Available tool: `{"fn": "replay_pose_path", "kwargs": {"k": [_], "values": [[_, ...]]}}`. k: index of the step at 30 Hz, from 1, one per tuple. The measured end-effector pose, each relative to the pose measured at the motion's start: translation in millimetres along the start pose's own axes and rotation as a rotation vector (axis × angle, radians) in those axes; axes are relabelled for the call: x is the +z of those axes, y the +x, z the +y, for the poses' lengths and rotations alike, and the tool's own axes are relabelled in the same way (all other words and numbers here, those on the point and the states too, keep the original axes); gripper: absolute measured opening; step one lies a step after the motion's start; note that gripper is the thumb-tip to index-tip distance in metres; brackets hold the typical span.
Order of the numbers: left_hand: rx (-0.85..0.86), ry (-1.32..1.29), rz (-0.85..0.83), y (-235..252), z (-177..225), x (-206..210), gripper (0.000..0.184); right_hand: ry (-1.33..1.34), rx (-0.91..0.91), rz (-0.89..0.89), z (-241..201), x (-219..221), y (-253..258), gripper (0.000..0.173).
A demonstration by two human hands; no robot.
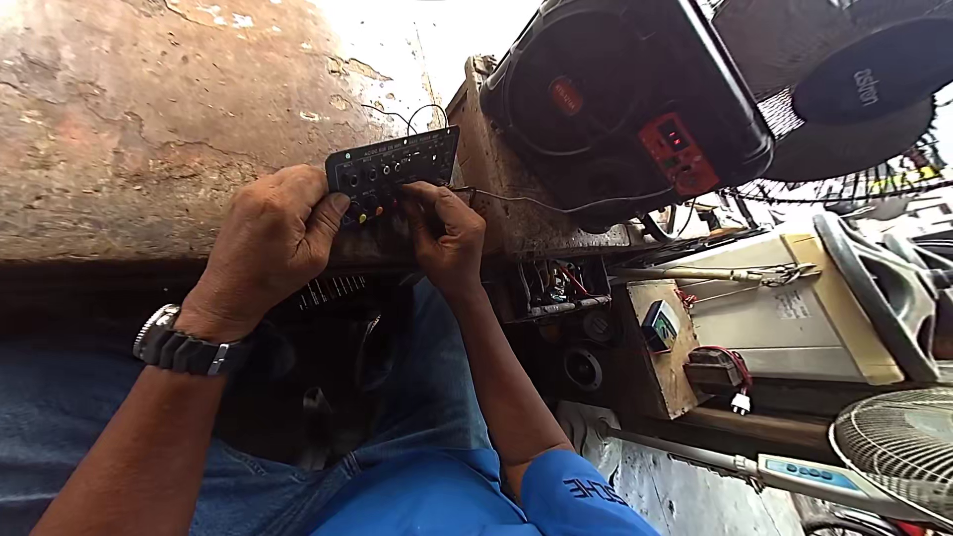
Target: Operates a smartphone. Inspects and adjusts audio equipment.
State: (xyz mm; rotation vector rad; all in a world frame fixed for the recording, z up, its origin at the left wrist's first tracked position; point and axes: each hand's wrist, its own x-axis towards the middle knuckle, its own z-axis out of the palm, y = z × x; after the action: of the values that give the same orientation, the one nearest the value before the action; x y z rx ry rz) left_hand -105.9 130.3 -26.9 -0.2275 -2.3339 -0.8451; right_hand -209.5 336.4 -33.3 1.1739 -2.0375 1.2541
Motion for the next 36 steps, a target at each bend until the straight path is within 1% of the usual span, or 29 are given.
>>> {"fn": "replay_pose_path", "kwargs": {"k": [3,6,9,12,16,32,36], "values": [[-0.001,0.001,0.004,0.6,0.4,0.4,0.029,0.039,0.005,-0.013,-1.1,-2.0,0.0,0.021],[0.0,-0.003,0.011,0.6,0.7,0.6,0.03,0.072,0.015,0.024,-2.8,-2.6,1.0,0.025],[-0.005,0.003,0.011,0.3,0.8,0.1,0.03,0.014,0.036,0.041,-3.0,-1.9,1.4,0.022],[-0.01,0.0,0.009,0.1,1.0,-0.4,0.03,-0.012,0.01,0.023,-1.9,-2.1,0.3,0.018],[-0.005,-0.006,0.01,0.2,0.1,0.3,0.03,0.007,-0.005,0.006,-1.4,-2.3,0.1,0.018],[0.001,-0.005,0.008,-0.1,0.1,-0.4,0.028,0.013,0.035,-0.028,-1.6,-5.5,1.4,0.022],[-0.002,-0.005,0.009,0.3,-0.7,-0.2,0.029,0.108,0.037,-0.034,-2.5,-6.9,2.5,0.021]]}}
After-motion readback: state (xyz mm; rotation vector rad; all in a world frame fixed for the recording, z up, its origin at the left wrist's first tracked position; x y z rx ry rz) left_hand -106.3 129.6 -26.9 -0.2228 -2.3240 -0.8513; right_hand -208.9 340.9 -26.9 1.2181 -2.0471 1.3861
